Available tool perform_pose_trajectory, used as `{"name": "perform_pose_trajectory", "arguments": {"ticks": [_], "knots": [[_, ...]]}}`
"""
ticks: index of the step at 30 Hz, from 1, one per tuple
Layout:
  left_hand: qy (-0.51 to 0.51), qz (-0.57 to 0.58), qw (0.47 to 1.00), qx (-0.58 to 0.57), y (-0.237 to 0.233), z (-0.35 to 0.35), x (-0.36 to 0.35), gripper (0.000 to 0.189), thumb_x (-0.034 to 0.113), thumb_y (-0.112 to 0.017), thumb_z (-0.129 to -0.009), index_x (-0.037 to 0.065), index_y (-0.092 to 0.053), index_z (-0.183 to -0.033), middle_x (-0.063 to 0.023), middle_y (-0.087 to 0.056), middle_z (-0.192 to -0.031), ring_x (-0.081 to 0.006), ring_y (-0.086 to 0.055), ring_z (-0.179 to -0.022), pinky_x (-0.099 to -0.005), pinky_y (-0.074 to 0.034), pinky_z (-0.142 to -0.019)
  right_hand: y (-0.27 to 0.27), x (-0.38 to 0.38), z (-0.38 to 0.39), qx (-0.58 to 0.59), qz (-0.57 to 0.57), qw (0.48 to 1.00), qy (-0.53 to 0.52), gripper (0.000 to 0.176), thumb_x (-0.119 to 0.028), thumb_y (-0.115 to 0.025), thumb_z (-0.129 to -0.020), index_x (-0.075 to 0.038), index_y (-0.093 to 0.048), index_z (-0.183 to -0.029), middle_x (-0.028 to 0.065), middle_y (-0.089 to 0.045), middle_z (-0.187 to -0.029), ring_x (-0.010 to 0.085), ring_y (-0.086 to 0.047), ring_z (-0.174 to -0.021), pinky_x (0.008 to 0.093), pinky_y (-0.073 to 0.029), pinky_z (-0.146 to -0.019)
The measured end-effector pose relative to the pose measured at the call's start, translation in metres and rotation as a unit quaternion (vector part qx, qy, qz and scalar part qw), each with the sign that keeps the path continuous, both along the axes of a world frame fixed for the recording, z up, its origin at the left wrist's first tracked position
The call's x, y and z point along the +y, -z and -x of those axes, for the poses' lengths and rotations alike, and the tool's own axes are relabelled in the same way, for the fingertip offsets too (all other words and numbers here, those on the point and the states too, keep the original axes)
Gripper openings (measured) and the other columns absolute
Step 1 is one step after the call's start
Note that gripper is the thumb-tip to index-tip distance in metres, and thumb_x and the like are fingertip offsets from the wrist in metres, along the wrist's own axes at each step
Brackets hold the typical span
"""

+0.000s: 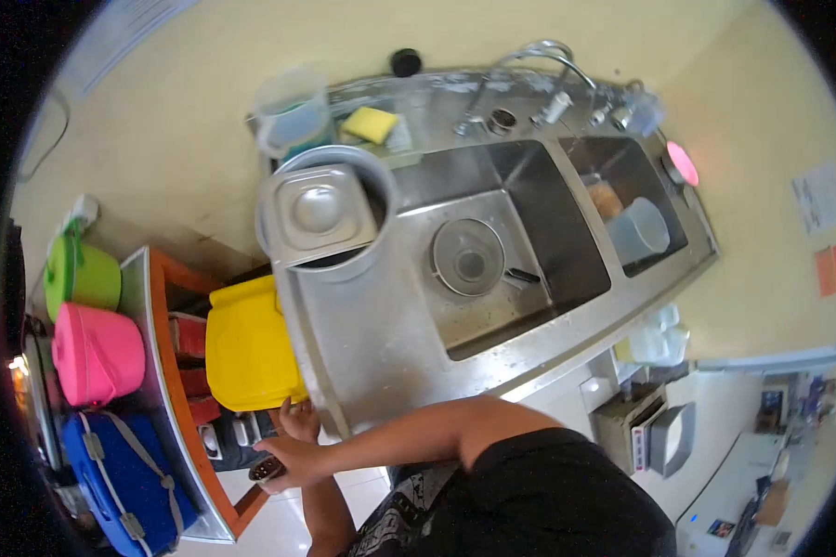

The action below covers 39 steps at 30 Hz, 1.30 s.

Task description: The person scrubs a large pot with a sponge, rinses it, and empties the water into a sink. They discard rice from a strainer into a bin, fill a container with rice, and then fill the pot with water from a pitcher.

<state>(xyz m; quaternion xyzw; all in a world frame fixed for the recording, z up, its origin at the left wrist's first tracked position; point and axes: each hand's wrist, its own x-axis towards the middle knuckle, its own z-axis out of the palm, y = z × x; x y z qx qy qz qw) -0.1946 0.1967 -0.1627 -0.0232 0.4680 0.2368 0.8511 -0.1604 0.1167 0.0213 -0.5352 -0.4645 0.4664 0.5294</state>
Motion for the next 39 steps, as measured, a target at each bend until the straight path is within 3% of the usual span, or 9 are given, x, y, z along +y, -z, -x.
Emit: {"name": "perform_pose_trajectory", "arguments": {"ticks": [2, 4, 6, 9, 20, 24, 26, 34, 39], "knots": [[0.283, -0.363, 0.843, 0.280, 0.043, 0.112, 0.017, 0.040, 0.031, -0.059, -0.086, 0.002, -0.055, -0.113, -0.0128, -0.062, -0.109, -0.0275, -0.058, -0.091, -0.0342, -0.047, -0.081, -0.050, -0.062, -0.056, -0.012, -0.095, 0.994, 0.054, 0.075, -0.024, -0.075, -0.072, 0.001, -0.035, -0.130, 0.0212, -0.046, -0.119, 0.0336, -0.049, -0.111, 0.0384, -0.039, -0.094], [0.472, -0.605, 0.430, 0.476, 0.065, 0.110, 0.057, 0.041, 0.033, -0.061, -0.084, 0.004, -0.056, -0.113, -0.0119, -0.061, -0.110, -0.0248, -0.057, -0.091, -0.0340, -0.044, -0.081, -0.084, -0.131, -0.134, 0.038, -0.078, 0.993, 0.079, 0.077, -0.017, -0.076, -0.069, 0.000, -0.035, -0.132, 0.0198, -0.045, -0.121, 0.0324, -0.048, -0.113, 0.0384, -0.039, -0.095], [0.037, -0.272, 0.898, 0.343, -0.044, 0.078, 0.019, 0.035, 0.022, -0.049, -0.088, 0.003, -0.053, -0.117, -0.0104, -0.052, -0.117, -0.0200, -0.052, -0.098, -0.0342, -0.044, -0.084, -0.083, -0.199, -0.214, -0.053, -0.026, 0.990, 0.131, 0.074, -0.016, -0.075, -0.065, -0.001, -0.039, -0.128, 0.0171, -0.047, -0.117, 0.0310, -0.049, -0.110, 0.0383, -0.040, -0.096], [-0.030, -0.398, 0.801, 0.446, -0.179, 0.010, -0.060, 0.035, 0.020, -0.052, -0.086, 0.005, -0.053, -0.117, -0.0067, -0.051, -0.110, -0.0197, -0.050, -0.101, -0.0320, -0.045, -0.079, -0.046, -0.286, -0.334, -0.298, 0.137, 0.905, 0.271, 0.070, -0.014, -0.074, -0.061, -0.006, -0.043, -0.123, 0.0190, -0.046, -0.116, 0.0362, -0.051, -0.105, 0.0411, -0.044, -0.091], [0.137, -0.591, 0.461, 0.647, -0.264, 0.006, -0.194, 0.029, 0.003, -0.056, -0.085, 0.000, -0.053, -0.114, -0.0122, -0.053, -0.109, -0.0203, -0.054, -0.094, -0.0327, -0.047, -0.071, -0.031, -0.223, -0.570, -0.496, 0.019, 0.808, 0.317, 0.059, -0.012, -0.074, -0.063, -0.004, -0.049, -0.116, 0.0185, -0.050, -0.118, 0.0363, -0.047, -0.110, 0.0432, -0.040, -0.096], [0.157, -0.615, 0.477, 0.608, -0.260, -0.008, -0.209, 0.031, 0.001, -0.058, -0.082, 0.001, -0.053, -0.113, -0.0128, -0.053, -0.108, -0.0216, -0.054, -0.093, -0.0329, -0.047, -0.069, 0.006, -0.130, -0.586, -0.523, 0.032, 0.772, 0.359, 0.048, -0.015, -0.071, -0.067, -0.005, -0.051, -0.110, 0.0172, -0.050, -0.121, 0.0343, -0.046, -0.110, 0.0435, -0.041, -0.092], [0.221, -0.635, 0.436, 0.598, -0.269, -0.023, -0.212, 0.034, 0.000, -0.060, -0.079, 0.001, -0.053, -0.113, -0.0119, -0.053, -0.108, -0.0219, -0.055, -0.093, -0.0326, -0.048, -0.069, 0.024, -0.110, -0.592, -0.627, 0.002, 0.628, 0.461, 0.041, -0.016, -0.068, -0.070, -0.005, -0.054, -0.107, 0.0156, -0.051, -0.121, 0.0348, -0.044, -0.113, 0.0432, -0.041, -0.090], [0.259, -0.672, 0.470, 0.510, -0.265, -0.058, -0.207, 0.027, -0.003, -0.059, -0.079, 0.001, -0.055, -0.105, -0.0117, -0.057, -0.106, -0.0219, -0.057, -0.087, -0.0312, -0.050, -0.069, 0.101, -0.214, -0.528, -0.249, 0.015, 0.832, 0.496, 0.022, -0.010, -0.064, -0.070, -0.002, -0.057, -0.090, 0.0188, -0.061, -0.098, 0.0345, -0.057, -0.092, 0.0435, -0.047, -0.077], [0.358, -0.711, 0.415, 0.440, -0.277, -0.081, -0.208, 0.026, -0.002, -0.060, -0.079, 0.002, -0.056, -0.104, -0.0126, -0.059, -0.099, -0.0236, -0.059, -0.086, -0.0322, -0.049, -0.068, 0.206, -0.319, -0.468, -0.228, 0.578, 0.750, 0.226, 0.078, -0.021, -0.060, -0.078, -0.005, -0.020, -0.144, 0.0173, -0.044, -0.137, 0.0390, -0.029, -0.134, 0.0556, -0.023, -0.107]]}}
